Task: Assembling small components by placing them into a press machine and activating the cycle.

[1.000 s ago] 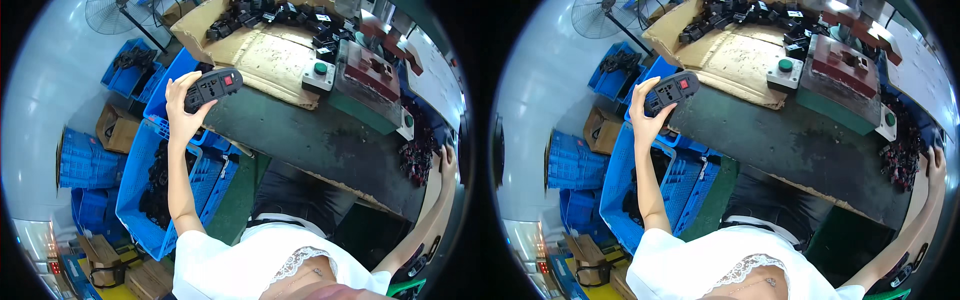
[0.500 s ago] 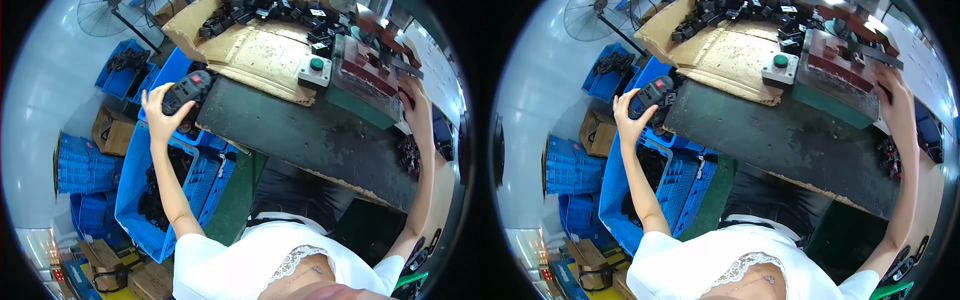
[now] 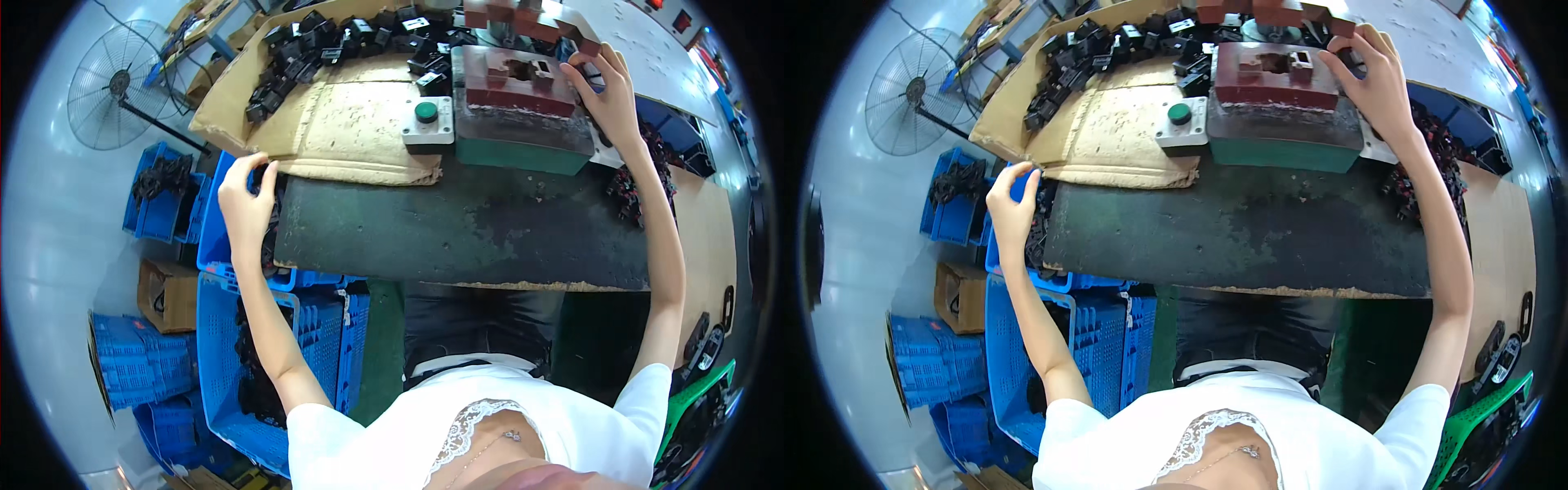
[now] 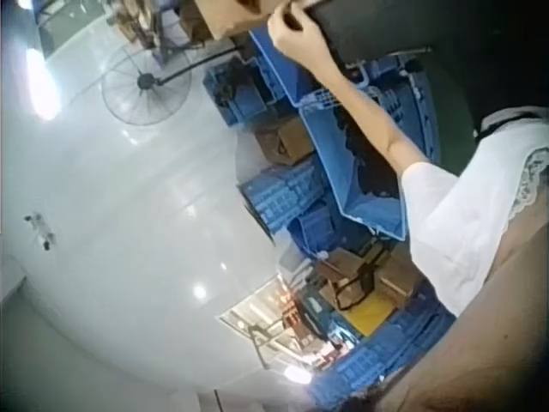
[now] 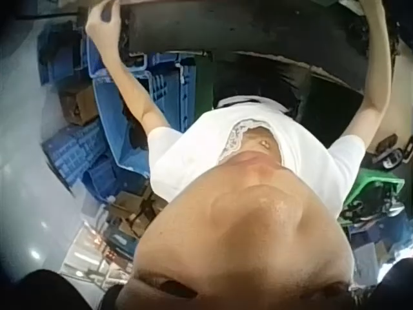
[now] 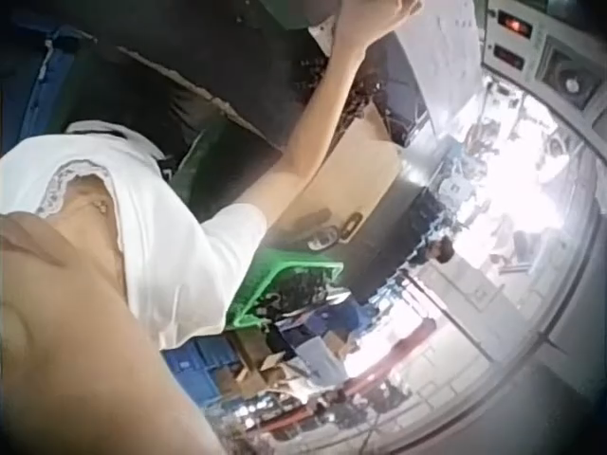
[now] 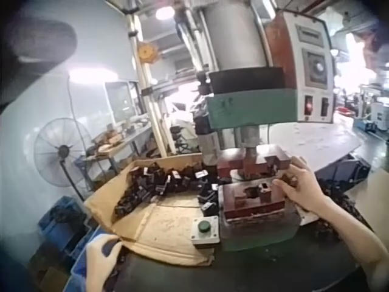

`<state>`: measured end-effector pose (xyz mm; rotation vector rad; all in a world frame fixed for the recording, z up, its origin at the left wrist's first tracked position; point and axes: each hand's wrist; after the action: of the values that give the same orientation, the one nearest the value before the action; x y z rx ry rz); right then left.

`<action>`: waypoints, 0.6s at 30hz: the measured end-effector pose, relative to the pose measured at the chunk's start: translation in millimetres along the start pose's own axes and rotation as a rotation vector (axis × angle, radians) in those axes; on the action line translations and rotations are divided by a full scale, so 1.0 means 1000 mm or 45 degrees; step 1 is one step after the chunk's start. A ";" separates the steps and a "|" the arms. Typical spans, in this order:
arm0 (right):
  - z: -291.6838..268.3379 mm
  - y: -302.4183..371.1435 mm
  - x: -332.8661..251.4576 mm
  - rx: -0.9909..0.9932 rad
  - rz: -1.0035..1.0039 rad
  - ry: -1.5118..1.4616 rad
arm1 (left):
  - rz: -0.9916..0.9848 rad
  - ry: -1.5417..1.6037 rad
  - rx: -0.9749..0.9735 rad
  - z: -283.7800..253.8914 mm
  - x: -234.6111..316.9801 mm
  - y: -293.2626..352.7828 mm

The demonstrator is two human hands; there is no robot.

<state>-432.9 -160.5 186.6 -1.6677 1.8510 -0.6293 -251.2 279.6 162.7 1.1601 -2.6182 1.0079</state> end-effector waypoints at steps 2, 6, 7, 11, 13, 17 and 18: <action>0.005 0.006 0.022 0.204 -0.005 0.059 | 0.129 0.085 -0.074 0.018 0.017 -0.025; 0.003 0.014 0.061 0.088 0.128 0.066 | 0.268 0.294 -0.253 0.066 0.026 -0.079; 0.004 0.013 0.051 0.098 0.081 0.079 | 0.324 0.231 -0.305 0.075 0.021 -0.090; 0.006 0.015 0.038 0.023 0.094 0.111 | 0.403 0.320 -0.307 0.114 0.024 -0.125; 0.009 0.013 0.035 0.071 0.028 0.171 | 0.411 0.278 -0.313 0.130 0.028 -0.141; 0.010 0.003 0.029 0.099 -0.069 0.150 | 0.380 0.283 -0.625 0.150 0.031 -0.166; 0.009 0.002 0.032 0.052 -0.055 0.108 | 0.349 0.277 -0.778 0.156 0.036 -0.166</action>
<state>-430.2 -192.0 175.5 -1.6824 1.8523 -0.7612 -136.4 80.6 142.7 0.5318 -2.6487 0.2817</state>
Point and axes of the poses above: each hand's wrist, its own y-axis away from the middle knuckle, its own z-axis out of the palm, x = y × z, and after that the axes turned 7 degrees about -x, right-handed
